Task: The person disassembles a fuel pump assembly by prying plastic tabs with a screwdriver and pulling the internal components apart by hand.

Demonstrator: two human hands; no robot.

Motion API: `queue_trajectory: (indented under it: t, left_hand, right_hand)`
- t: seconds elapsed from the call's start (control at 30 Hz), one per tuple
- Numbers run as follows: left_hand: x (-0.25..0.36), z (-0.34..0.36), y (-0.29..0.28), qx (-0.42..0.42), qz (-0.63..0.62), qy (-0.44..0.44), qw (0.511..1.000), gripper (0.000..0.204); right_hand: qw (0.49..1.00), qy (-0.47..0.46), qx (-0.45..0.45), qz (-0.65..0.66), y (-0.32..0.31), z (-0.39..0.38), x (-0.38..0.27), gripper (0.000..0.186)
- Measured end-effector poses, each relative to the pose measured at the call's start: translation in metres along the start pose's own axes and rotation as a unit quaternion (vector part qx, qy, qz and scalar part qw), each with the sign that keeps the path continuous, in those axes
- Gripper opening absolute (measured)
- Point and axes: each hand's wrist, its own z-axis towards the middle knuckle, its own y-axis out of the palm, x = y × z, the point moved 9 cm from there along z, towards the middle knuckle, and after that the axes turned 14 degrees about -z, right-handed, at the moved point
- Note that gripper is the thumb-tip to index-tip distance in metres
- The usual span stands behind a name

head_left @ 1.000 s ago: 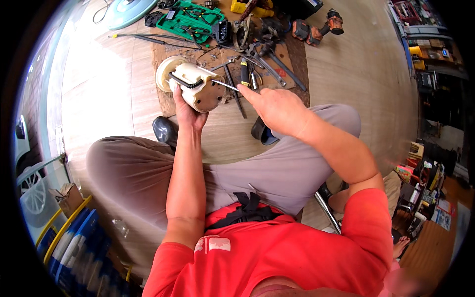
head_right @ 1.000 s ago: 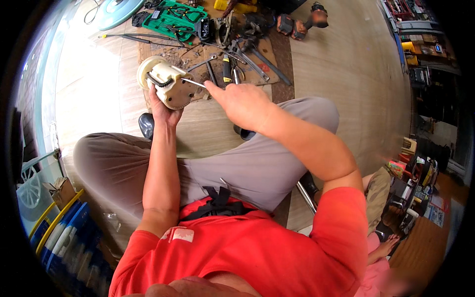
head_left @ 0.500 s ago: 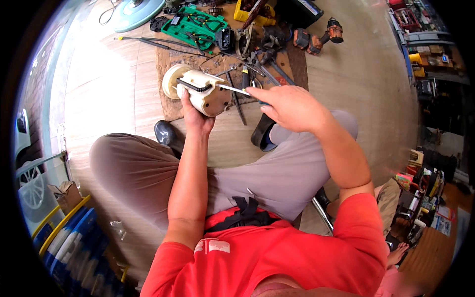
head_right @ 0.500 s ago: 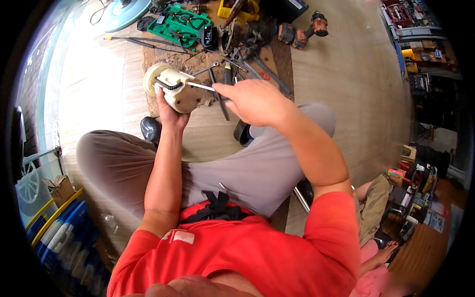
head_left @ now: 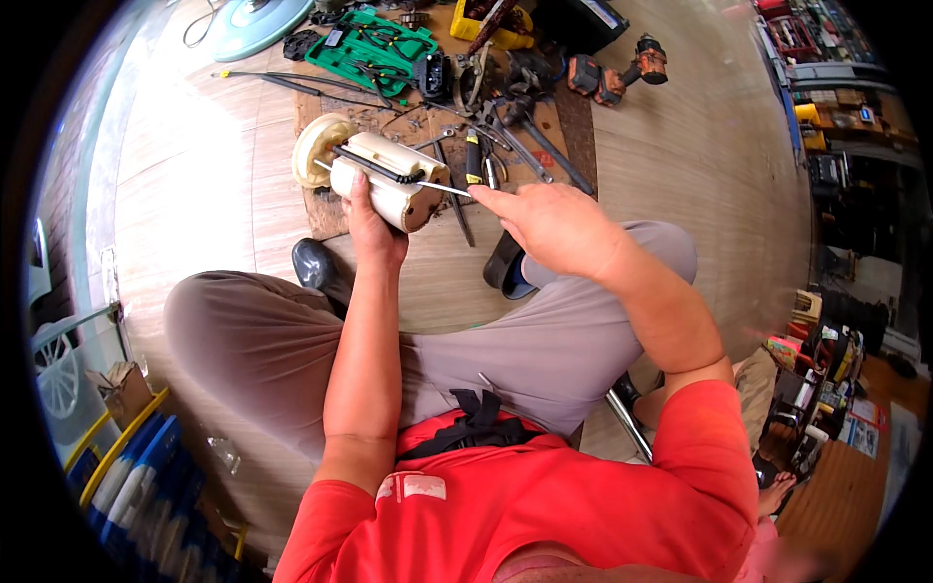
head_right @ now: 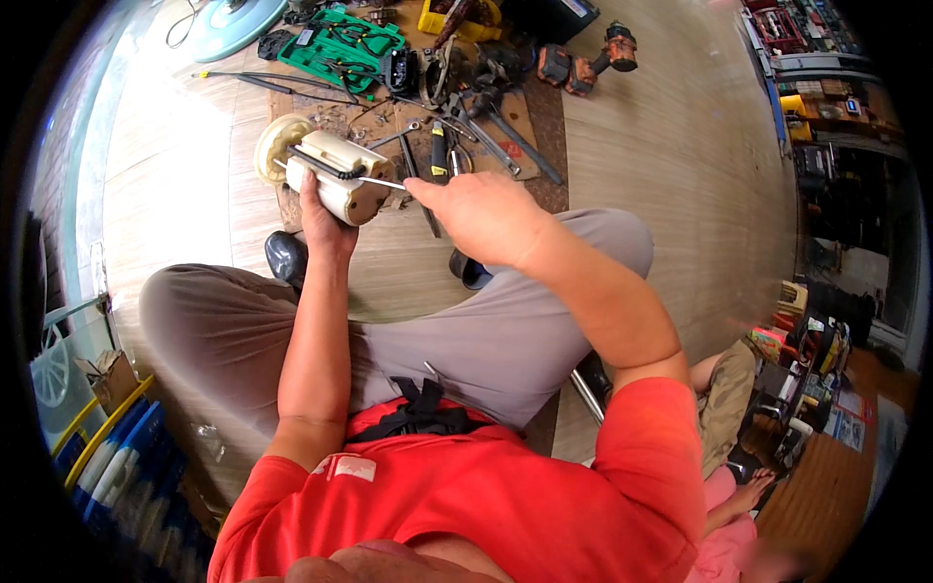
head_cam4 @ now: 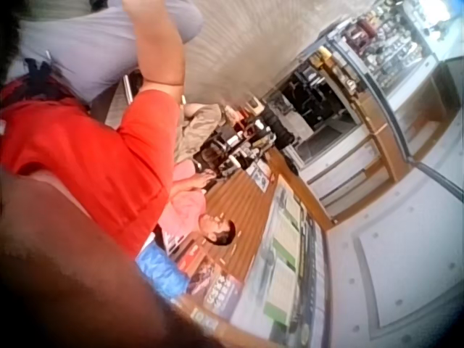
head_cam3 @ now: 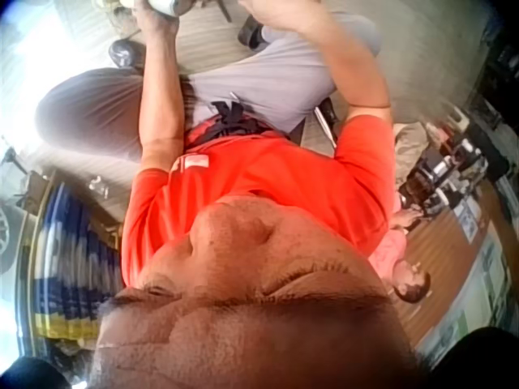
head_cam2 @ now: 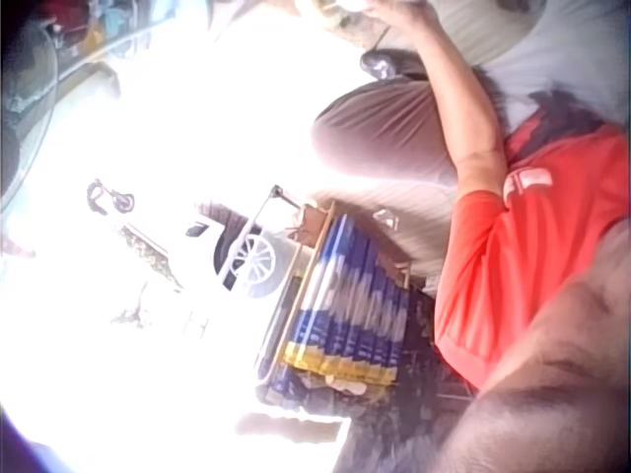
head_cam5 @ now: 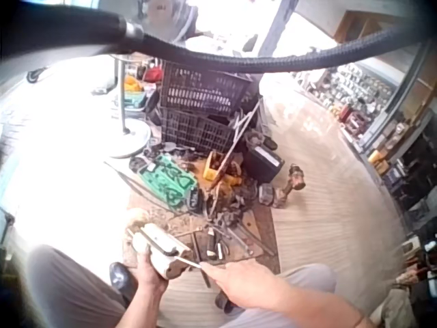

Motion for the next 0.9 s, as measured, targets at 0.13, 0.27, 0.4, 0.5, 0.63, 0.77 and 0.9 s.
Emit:
queue_trajectory:
  t: [0.13,0.27,0.4,0.5,0.63,0.77,0.9]
  left_hand:
    - [0.002,0.002,0.002,-0.015,0.027,0.003,1.000,0.059]
    - [0.001,-0.002,0.010,-0.013,0.024,-0.018,0.999,0.061]
    - [0.000,-0.003,0.010,0.003,0.012,-0.037,0.999,0.060]
    - [-0.004,-0.006,0.013,0.014,-0.008,-0.075,0.997,0.061]
    - [-0.003,-0.003,0.010,0.006,0.005,-0.067,0.998,0.062]
    - [-0.001,-0.001,0.005,0.006,0.022,-0.039,0.999,0.059]
    - [0.008,0.005,-0.005,0.000,0.070,0.022,0.997,0.058]
  right_hand:
    - [0.998,0.026,0.039,-0.029,-0.002,0.000,-0.010,0.052]
    - [0.995,0.020,0.088,-0.045,-0.002,0.000,-0.020,0.056]
    - [0.993,0.016,0.107,-0.052,-0.003,0.000,-0.023,0.058]
    - [0.989,0.002,0.128,-0.080,-0.004,0.000,-0.028,0.060]
    - [0.988,0.014,0.124,-0.091,-0.002,0.001,-0.026,0.060]
    - [0.997,0.026,0.042,-0.065,-0.001,0.003,-0.018,0.058]
    - [0.998,0.043,-0.005,-0.045,0.000,0.007,-0.012,0.056]
